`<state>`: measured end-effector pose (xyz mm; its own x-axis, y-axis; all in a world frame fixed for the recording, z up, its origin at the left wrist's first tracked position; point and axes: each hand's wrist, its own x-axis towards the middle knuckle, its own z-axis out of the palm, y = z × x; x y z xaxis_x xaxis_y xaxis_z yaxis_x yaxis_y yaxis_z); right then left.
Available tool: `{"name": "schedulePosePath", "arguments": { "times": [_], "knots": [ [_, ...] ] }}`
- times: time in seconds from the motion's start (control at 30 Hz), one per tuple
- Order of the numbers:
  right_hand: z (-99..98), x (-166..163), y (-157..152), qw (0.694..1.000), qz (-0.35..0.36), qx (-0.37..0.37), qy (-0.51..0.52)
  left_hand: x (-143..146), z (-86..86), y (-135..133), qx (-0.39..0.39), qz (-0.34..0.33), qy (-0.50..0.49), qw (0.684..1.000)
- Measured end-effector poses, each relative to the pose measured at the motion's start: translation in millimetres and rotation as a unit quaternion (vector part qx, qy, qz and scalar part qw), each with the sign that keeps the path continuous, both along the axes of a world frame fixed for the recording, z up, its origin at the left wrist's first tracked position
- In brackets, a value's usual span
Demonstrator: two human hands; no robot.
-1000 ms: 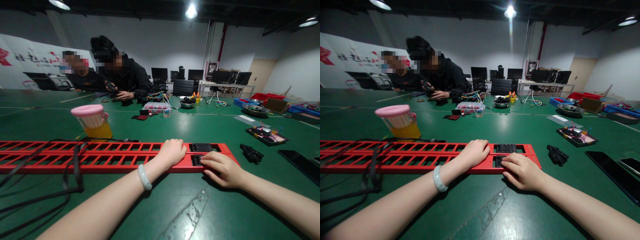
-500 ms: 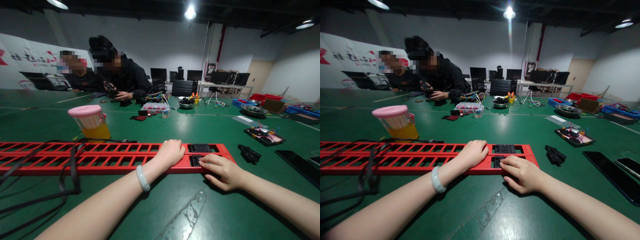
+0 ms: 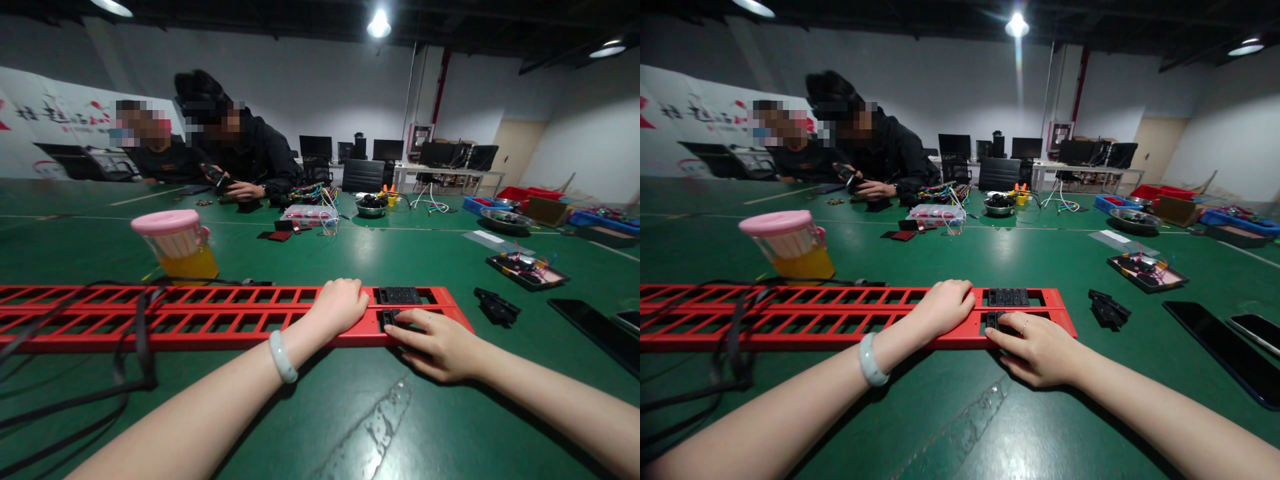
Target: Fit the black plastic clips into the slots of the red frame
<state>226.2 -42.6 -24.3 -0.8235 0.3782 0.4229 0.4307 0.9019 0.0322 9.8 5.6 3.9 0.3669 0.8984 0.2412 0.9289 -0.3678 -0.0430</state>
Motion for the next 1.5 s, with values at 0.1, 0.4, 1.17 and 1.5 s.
{"name": "schedulePosePath", "arguments": {
  "times": [0.1,0.4,1.17,1.5],
  "knots": [
    [4.3,-5,-2,1.0,-0.013,-0.009,-0.025,0,-0.5,0,0.0,0.002,0.0,1.0],
    [9.1,-16,-8,0.995,-0.084,-0.05,-0.031,0,-2.4,3,0.005,-0.001,0.002,1.0],
    [11.5,100,54,0.753,-0.653,-0.053,-0.064,-2,0.1,4,0.003,-0.014,0.007,1.0],
    [3.4,112,69,0.735,-0.653,-0.158,-0.09,-1,1.8,4,-0.007,-0.011,0.001,1.0]
  ]
}}
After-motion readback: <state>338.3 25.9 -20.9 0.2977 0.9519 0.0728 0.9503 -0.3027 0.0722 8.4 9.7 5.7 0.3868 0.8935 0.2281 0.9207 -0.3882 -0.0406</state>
